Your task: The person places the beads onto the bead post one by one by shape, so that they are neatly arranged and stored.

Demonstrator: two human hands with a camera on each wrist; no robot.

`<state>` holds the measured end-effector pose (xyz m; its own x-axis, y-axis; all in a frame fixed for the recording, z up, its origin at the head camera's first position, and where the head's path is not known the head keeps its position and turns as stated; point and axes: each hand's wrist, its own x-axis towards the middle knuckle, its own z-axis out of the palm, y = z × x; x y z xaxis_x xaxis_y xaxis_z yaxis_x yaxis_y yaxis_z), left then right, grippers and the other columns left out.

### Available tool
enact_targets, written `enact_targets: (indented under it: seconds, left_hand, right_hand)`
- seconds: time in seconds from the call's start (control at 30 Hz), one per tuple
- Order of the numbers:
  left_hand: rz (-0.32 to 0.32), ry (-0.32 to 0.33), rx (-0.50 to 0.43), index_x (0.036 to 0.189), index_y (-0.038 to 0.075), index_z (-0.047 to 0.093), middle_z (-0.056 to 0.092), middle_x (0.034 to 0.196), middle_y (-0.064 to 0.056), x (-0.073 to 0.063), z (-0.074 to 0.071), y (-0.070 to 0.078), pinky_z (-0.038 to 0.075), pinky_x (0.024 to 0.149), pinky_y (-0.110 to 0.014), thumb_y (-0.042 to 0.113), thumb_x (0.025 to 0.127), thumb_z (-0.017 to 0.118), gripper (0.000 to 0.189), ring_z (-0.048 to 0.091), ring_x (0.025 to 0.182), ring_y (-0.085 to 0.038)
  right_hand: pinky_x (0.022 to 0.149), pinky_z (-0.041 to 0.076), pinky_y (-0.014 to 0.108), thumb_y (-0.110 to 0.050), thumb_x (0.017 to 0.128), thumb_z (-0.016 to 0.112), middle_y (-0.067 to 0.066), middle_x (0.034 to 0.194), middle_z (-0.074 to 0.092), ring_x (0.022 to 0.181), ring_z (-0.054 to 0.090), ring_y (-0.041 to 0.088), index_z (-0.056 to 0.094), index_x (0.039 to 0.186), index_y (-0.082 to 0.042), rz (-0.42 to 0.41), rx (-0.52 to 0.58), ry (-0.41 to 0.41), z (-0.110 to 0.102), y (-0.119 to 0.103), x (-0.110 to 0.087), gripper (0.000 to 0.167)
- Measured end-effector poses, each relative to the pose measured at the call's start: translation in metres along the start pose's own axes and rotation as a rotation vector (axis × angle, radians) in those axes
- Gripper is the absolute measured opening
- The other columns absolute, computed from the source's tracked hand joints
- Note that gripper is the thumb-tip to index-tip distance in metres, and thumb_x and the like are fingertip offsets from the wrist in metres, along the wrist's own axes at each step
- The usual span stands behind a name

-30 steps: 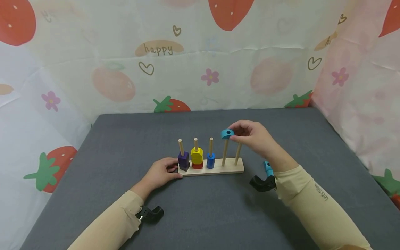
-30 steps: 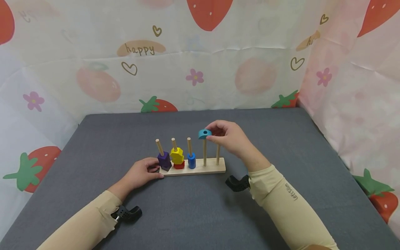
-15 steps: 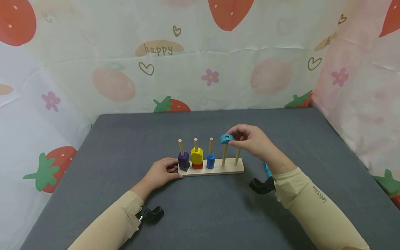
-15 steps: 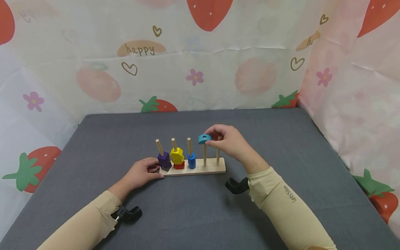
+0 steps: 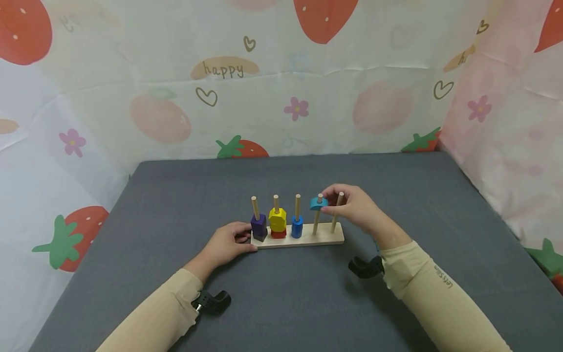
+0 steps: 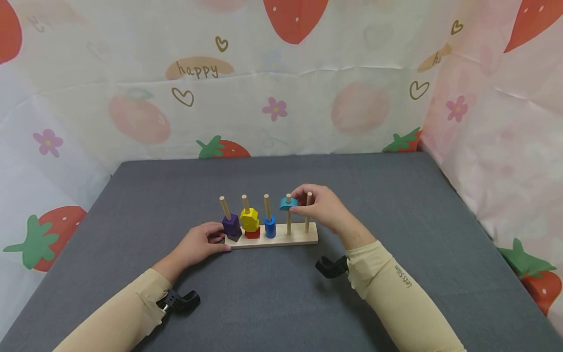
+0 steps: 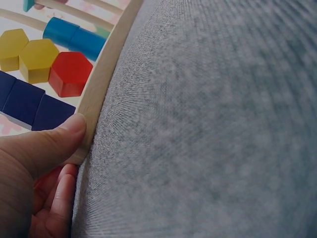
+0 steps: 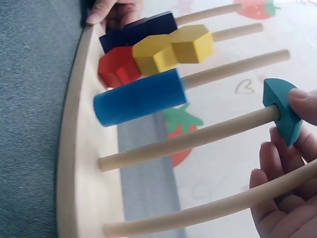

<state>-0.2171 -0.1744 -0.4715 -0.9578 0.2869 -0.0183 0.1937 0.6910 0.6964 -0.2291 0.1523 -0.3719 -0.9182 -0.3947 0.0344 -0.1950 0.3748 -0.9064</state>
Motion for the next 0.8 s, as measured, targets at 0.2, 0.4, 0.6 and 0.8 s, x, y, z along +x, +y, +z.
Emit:
enact_targets:
  seconds: [0.2, 0.4, 0.6, 0.8]
  left_hand:
    - [0.004, 0.005, 0.001, 0.118, 0.012, 0.062, 0.061, 0.106, 0.001, -0.001, 0.0, 0.001, 0.049, 0.084, -0.029, 0.03, 0.071, 0.079, 0.053, 0.057, 0.092, -0.008]
    - [-0.002, 0.006, -0.002, 0.119, 0.012, 0.062, 0.061, 0.108, 0.001, -0.001, 0.0, 0.001, 0.049, 0.084, -0.03, 0.029, 0.071, 0.079, 0.053, 0.057, 0.093, -0.009]
    - [-0.007, 0.005, -0.003, 0.119, 0.012, 0.061, 0.06, 0.109, 0.001, 0.0, 0.0, 0.001, 0.049, 0.085, -0.029, 0.029, 0.071, 0.079, 0.054, 0.057, 0.094, -0.009]
    - [-0.014, 0.004, -0.006, 0.119, 0.011, 0.061, 0.06, 0.11, 0.0, 0.0, 0.001, 0.0, 0.049, 0.085, -0.029, 0.029, 0.071, 0.079, 0.055, 0.058, 0.094, -0.009]
  right_hand:
    - [0.074, 0.048, 0.031, -0.011, 0.082, 0.069, 0.015, 0.1, 0.057, 0.087, 0.051, 0.022, 0.06, 0.102, -0.001, 0.031, -0.005, -0.013, 0.007, 0.012, 0.001, 0.025]
    - [0.069, 0.047, 0.03, -0.01, 0.08, 0.07, 0.009, 0.087, 0.057, 0.081, 0.051, 0.021, 0.06, 0.097, 0.0, 0.054, -0.003, -0.024, 0.013, 0.025, 0.002, 0.022]
    - [0.069, 0.046, 0.032, -0.01, 0.08, 0.07, 0.007, 0.084, 0.058, 0.08, 0.051, 0.021, 0.062, 0.096, 0.001, 0.078, -0.013, -0.051, 0.018, 0.038, 0.004, 0.021]
    - [0.069, 0.046, 0.032, -0.011, 0.078, 0.072, 0.006, 0.082, 0.059, 0.079, 0.052, 0.02, 0.063, 0.094, -0.004, 0.102, -0.04, -0.063, 0.021, 0.053, 0.007, 0.019]
